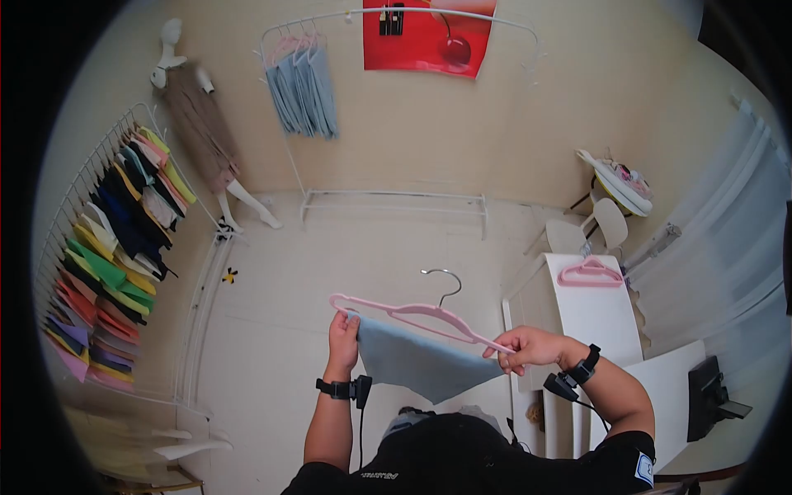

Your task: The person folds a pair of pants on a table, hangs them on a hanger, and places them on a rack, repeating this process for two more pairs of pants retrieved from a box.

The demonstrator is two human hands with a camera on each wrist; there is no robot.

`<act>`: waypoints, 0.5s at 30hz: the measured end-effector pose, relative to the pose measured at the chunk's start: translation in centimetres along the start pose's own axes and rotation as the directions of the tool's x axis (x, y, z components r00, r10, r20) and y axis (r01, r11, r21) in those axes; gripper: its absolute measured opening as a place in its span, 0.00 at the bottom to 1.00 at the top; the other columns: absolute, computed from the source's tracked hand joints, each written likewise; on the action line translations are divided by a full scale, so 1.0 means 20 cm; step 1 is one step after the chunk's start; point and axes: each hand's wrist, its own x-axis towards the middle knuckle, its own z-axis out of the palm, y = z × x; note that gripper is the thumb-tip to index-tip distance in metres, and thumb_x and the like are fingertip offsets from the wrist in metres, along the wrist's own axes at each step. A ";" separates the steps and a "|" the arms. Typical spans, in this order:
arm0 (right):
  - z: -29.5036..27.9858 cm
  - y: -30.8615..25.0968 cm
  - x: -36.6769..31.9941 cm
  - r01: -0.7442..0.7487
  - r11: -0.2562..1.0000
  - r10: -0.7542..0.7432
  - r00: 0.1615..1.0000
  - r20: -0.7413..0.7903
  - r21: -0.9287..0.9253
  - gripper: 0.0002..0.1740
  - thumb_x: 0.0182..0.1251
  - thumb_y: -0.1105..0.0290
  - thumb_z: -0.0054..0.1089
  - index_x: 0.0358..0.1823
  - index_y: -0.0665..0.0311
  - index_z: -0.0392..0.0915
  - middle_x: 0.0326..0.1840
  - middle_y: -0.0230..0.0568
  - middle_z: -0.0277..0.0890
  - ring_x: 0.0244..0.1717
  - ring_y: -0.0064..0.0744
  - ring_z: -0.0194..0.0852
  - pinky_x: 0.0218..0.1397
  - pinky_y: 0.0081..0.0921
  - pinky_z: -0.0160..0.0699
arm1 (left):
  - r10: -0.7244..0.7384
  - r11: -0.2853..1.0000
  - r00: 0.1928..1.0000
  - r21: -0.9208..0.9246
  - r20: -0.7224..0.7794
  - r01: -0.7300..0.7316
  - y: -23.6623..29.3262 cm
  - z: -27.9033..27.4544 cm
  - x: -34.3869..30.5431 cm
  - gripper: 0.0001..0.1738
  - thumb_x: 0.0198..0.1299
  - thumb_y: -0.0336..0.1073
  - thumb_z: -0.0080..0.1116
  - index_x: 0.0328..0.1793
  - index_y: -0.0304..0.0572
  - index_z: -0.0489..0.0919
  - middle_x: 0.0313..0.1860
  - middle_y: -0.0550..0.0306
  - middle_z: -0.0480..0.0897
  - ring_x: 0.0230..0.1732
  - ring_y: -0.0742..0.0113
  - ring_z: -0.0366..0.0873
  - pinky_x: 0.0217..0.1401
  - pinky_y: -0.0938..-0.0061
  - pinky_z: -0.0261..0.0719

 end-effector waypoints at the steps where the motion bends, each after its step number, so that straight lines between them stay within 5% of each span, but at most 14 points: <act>1: -0.03 -0.01 0.04 0.034 0.999 -0.033 0.998 -0.050 0.006 0.16 0.65 0.76 0.49 0.54 0.65 0.73 0.24 0.30 0.70 0.20 0.16 0.63 0.25 0.14 0.63 | 0.004 0.999 1.000 -0.054 -0.011 -0.005 0.02 -0.03 0.06 0.06 0.66 0.31 0.48 0.46 0.40 0.71 0.38 0.63 0.77 0.37 0.76 0.74 0.47 0.79 0.71; 6: -0.25 -0.09 0.38 0.243 0.930 -0.199 0.964 -0.179 0.277 0.08 0.68 0.73 0.47 0.43 0.63 0.75 0.18 0.23 0.55 0.17 0.15 0.43 0.20 0.16 0.45 | 0.067 0.996 0.997 0.056 -0.039 -0.065 0.09 -0.16 0.43 0.08 0.67 0.33 0.46 0.48 0.38 0.70 0.43 0.57 0.79 0.42 0.71 0.76 0.51 0.76 0.70; 9: -0.43 -0.21 0.54 0.287 0.866 -0.252 0.958 -0.137 0.409 0.08 0.70 0.72 0.45 0.42 0.63 0.74 0.17 0.22 0.52 0.16 0.15 0.42 0.19 0.16 0.43 | 0.095 0.981 0.995 0.172 -0.042 -0.087 0.12 -0.20 0.69 0.11 0.67 0.35 0.45 0.50 0.37 0.70 0.45 0.53 0.80 0.49 0.68 0.76 0.52 0.75 0.70; 12: -0.65 -0.34 0.68 0.319 0.826 -0.280 0.948 -0.154 0.465 0.10 0.72 0.69 0.41 0.44 0.64 0.72 0.16 0.21 0.51 0.15 0.15 0.42 0.19 0.16 0.44 | 0.132 0.933 0.971 0.356 -0.199 -0.054 0.13 -0.21 0.92 0.13 0.66 0.35 0.47 0.52 0.37 0.70 0.44 0.55 0.80 0.49 0.70 0.75 0.50 0.78 0.69; 15: -0.93 -0.57 0.84 0.365 0.733 -0.340 0.928 -0.156 0.575 0.12 0.72 0.69 0.39 0.47 0.66 0.70 0.16 0.23 0.53 0.15 0.16 0.45 0.18 0.16 0.47 | 0.033 0.911 0.909 0.386 -0.416 0.144 0.07 -0.38 1.07 0.17 0.60 0.38 0.54 0.54 0.41 0.71 0.41 0.60 0.80 0.46 0.73 0.75 0.45 0.79 0.68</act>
